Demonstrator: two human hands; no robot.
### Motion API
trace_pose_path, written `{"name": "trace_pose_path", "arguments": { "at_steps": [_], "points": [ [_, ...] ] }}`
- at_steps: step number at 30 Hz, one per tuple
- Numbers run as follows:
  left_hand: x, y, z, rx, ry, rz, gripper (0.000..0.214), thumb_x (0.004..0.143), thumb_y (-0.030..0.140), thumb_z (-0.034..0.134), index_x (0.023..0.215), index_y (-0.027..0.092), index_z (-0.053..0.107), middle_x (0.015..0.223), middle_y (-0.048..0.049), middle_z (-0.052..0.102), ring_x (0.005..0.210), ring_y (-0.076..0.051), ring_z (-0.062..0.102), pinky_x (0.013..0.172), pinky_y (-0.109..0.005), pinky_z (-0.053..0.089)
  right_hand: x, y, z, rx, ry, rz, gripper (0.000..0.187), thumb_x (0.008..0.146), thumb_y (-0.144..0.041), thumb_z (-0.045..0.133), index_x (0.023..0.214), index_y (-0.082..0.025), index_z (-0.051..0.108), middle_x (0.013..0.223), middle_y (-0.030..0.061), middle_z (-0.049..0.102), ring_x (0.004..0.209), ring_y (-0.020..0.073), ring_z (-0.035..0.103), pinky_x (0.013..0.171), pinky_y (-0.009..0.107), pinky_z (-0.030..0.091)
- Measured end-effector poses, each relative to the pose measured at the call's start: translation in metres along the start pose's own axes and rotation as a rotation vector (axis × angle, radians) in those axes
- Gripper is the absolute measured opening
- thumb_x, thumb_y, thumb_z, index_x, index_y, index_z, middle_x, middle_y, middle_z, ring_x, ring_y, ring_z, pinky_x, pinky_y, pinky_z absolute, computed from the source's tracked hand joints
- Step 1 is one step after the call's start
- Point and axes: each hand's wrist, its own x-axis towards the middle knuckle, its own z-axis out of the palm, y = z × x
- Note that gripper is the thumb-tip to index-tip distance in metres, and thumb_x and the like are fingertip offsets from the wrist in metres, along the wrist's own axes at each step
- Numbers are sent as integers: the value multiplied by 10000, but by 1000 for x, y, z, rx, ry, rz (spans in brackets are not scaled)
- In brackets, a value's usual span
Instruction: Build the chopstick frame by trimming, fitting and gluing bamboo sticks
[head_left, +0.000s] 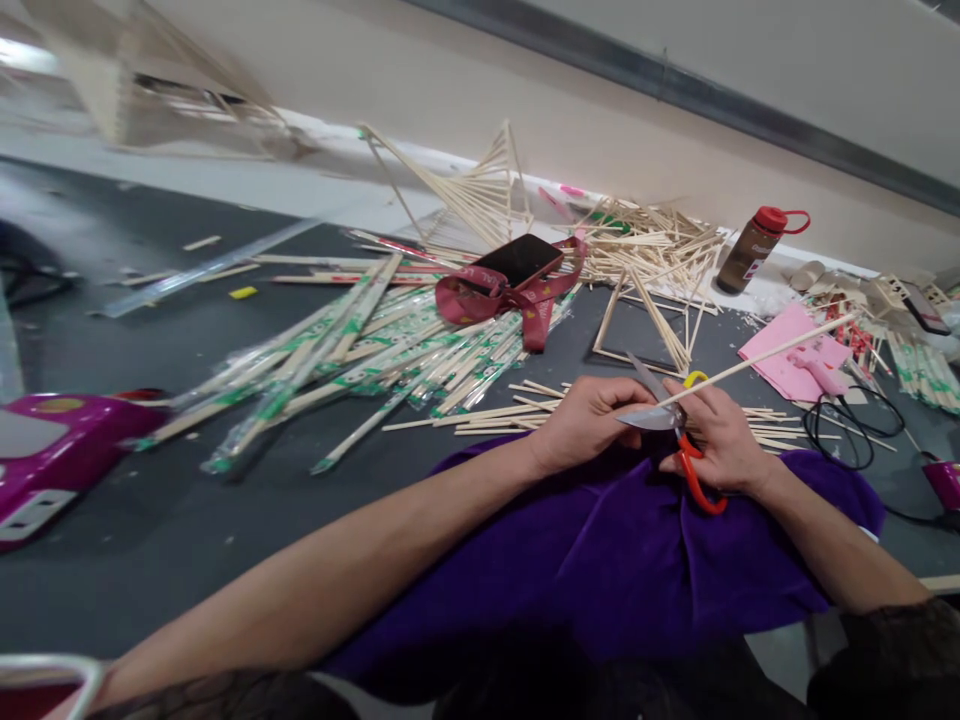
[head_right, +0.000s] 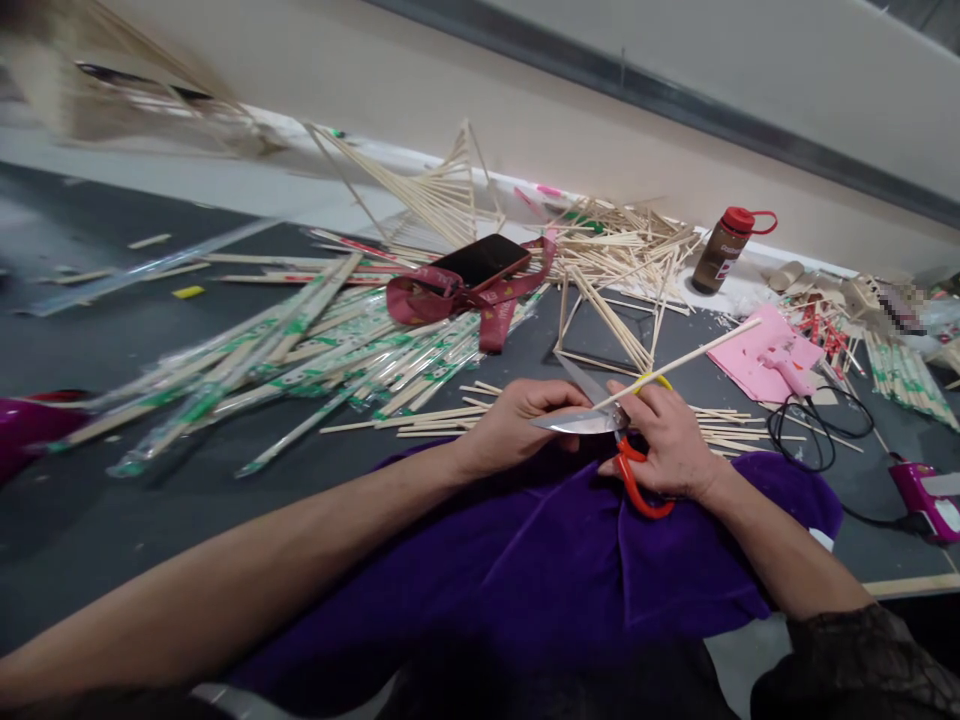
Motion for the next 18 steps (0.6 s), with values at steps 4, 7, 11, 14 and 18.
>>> {"name": "trace_pose_path", "arguments": {
  "at_steps": [4,7,11,14,18],
  "points": [
    [0,1,0,-51,-8,-64,196,745,336,681,700,146,683,480,24,588,434,-95,526,446,-191,405,0,1,-1,21,-2,-26,792,821,-579,575,1471,-195,334,1092,134,598,989,301,575,836,442,485],
    [0,2,0,-62,-14,-89,187,727,331,685,686,149,685,472,25,587,433,-94,525,447,-194,402,0,1,-1,27,0,-37,760,833,-572,566,1455,-189,356,1097,140,602,998,301,582,852,447,486],
    [0,1,0,-68,-16,-91,156,724,294,665,678,146,683,476,30,586,430,-85,523,446,-190,395,0,1,-1,24,2,-40,740,842,-577,553,1434,-164,388,1071,144,603,965,290,591,811,428,497],
    [1,-1,-1,-72,-15,-81,132,725,265,654,672,146,677,473,35,582,422,-77,517,436,-181,384,-1,2,-1,15,4,-36,761,839,-583,552,1449,-166,371,1049,137,606,960,292,588,816,433,494],
    [1,0,-3,-91,-4,-115,136,700,270,683,673,138,677,496,21,607,427,-86,537,440,-187,405,0,1,-1,-19,9,-37,774,835,-583,558,1456,-162,366,1024,133,604,934,292,580,802,434,492]
  ]
}}
